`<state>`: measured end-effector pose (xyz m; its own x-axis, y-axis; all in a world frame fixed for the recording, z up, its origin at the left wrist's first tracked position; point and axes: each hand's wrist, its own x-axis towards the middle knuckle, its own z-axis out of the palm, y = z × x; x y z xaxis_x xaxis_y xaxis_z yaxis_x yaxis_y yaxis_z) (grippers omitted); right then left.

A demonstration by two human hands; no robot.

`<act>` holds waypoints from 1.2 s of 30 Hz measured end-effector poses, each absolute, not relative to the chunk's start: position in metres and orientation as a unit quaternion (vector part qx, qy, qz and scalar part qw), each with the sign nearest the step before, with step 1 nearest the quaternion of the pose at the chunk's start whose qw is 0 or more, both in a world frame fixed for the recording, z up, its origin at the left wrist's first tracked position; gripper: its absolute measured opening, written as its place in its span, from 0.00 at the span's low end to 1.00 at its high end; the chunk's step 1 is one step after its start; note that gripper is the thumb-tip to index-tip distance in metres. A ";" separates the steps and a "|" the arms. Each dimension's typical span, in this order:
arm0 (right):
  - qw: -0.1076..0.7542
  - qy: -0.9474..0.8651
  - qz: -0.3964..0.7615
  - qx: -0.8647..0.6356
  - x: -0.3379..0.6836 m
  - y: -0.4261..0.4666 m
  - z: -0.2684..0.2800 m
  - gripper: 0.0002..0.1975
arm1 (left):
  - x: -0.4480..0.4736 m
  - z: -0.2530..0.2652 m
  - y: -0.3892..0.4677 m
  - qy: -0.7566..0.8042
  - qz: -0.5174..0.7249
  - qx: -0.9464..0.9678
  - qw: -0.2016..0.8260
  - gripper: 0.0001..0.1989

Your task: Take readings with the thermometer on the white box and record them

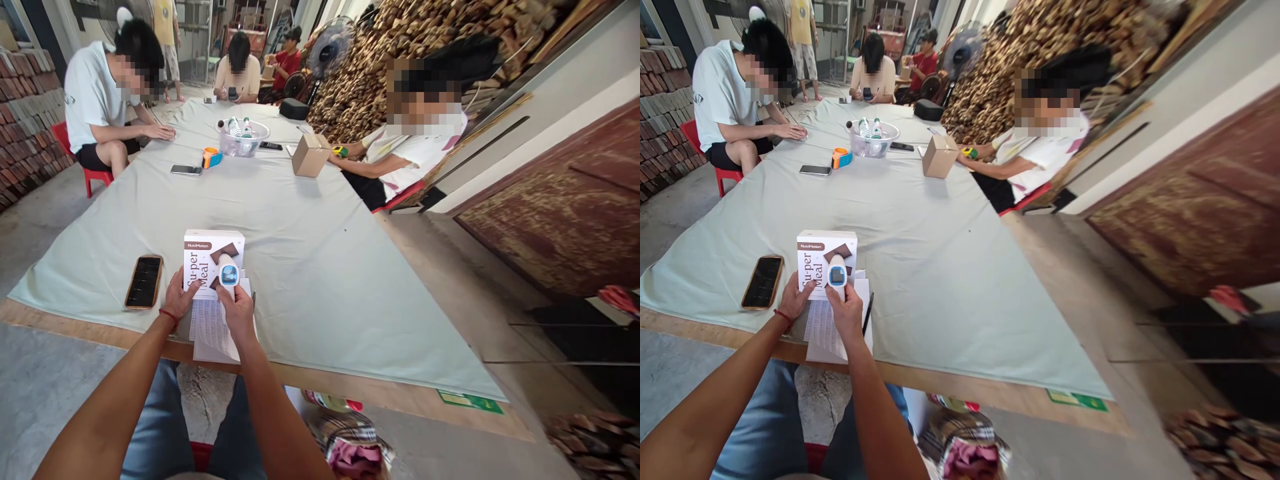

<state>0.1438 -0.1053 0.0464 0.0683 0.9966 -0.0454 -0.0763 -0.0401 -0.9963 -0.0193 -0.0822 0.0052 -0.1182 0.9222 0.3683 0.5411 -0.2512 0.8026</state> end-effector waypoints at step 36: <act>0.537 -0.379 0.496 -0.567 0.215 -0.163 0.063 0.20 | -0.024 0.006 -0.078 0.578 0.490 0.608 0.236 0.29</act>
<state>0.2154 -0.1626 0.0633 0.2201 0.9628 -0.1570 -0.1030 -0.1371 -0.9852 -0.0240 -0.0775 0.0061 -0.1495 0.9348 0.3223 0.4711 -0.2192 0.8544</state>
